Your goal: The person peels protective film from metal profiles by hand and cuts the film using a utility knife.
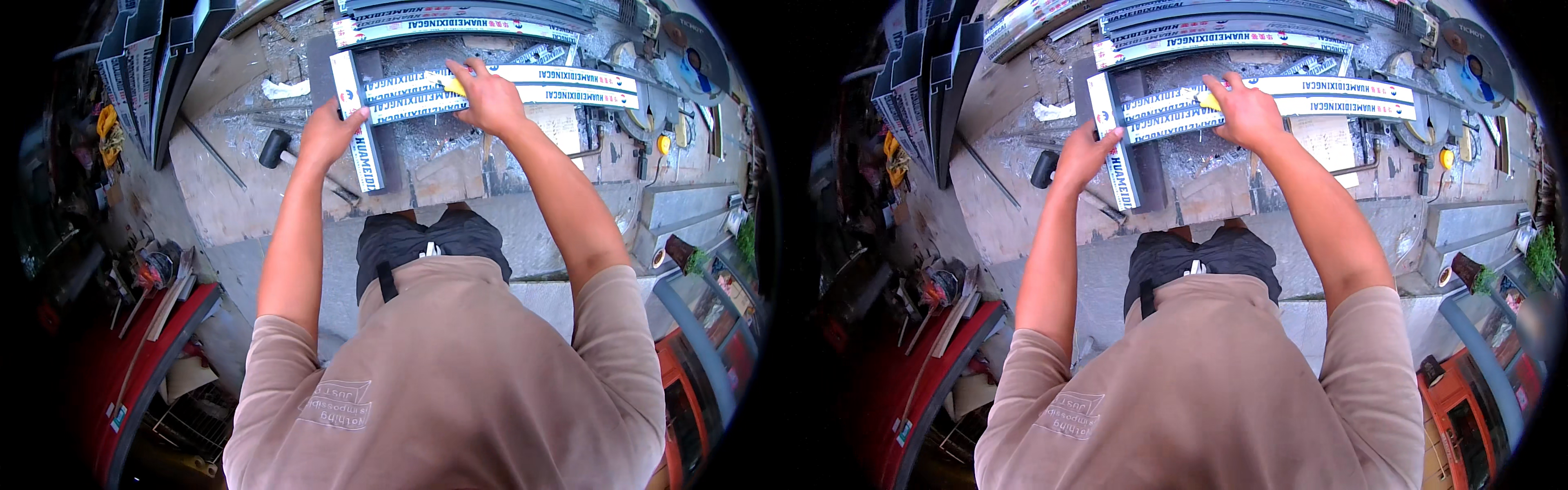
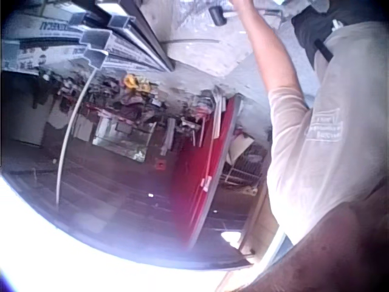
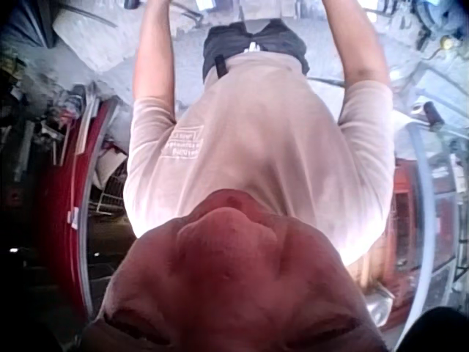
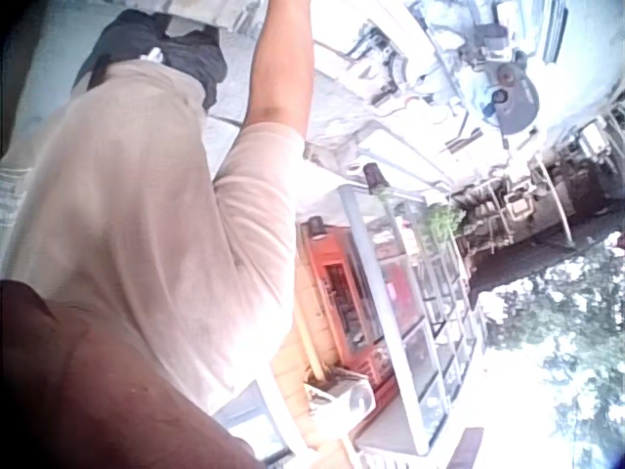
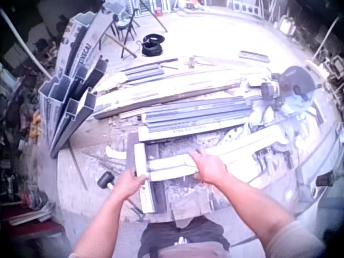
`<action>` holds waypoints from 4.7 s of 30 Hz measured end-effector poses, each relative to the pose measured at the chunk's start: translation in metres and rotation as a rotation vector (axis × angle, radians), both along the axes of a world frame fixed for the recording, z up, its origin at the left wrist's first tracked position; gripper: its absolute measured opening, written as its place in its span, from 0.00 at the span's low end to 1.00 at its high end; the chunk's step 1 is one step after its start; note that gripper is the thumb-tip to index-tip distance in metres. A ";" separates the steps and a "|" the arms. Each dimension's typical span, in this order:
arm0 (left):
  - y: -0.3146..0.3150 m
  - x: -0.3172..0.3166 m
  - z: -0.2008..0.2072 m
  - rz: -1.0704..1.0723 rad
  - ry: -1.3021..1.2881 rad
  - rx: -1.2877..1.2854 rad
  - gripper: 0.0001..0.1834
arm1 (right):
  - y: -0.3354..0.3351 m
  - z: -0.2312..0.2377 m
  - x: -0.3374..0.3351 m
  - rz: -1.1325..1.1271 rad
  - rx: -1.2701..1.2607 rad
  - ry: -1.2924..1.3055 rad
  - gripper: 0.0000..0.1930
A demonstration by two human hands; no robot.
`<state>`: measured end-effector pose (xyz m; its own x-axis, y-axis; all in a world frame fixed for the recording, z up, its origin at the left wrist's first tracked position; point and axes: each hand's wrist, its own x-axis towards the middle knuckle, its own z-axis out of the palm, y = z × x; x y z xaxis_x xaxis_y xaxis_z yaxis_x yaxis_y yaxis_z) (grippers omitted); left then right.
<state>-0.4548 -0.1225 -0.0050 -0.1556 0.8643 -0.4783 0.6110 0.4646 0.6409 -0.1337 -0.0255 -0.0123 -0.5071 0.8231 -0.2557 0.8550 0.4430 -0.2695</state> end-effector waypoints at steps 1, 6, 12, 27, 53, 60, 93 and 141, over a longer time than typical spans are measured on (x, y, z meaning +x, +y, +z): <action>-0.002 -0.005 -0.007 0.009 -0.067 0.038 0.24 | 0.000 -0.002 0.001 0.009 0.014 0.023 0.52; -0.005 -0.001 -0.012 0.092 -0.085 0.018 0.25 | 0.002 -0.002 0.000 0.011 0.017 -0.021 0.52; -0.005 -0.006 -0.013 0.075 -0.095 -0.034 0.24 | 0.001 -0.003 0.003 0.043 0.032 -0.017 0.55; 0.003 -0.015 -0.015 0.021 -0.148 -0.091 0.26 | 0.021 -0.007 0.006 0.241 0.028 0.090 0.47; 0.007 -0.003 -0.013 0.108 -0.197 -0.246 0.26 | 0.029 -0.008 -0.006 0.325 0.004 0.042 0.46; 0.020 0.005 0.004 0.196 -0.225 -0.347 0.26 | 0.022 0.023 -0.009 0.301 -0.034 0.141 0.47; 0.029 0.001 0.002 0.182 -0.285 -0.434 0.26 | -0.092 0.020 -0.137 -0.481 -0.342 0.244 0.24; 0.029 0.003 -0.003 0.217 -0.270 -0.386 0.24 | -0.091 0.058 -0.143 -0.391 -0.521 0.146 0.23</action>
<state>-0.4517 -0.0935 -0.0079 -0.1389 0.5784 -0.8039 0.3107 0.7962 0.5192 -0.2772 -0.1167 0.0457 -0.2562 0.7411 -0.6206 0.8646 -0.1114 -0.4900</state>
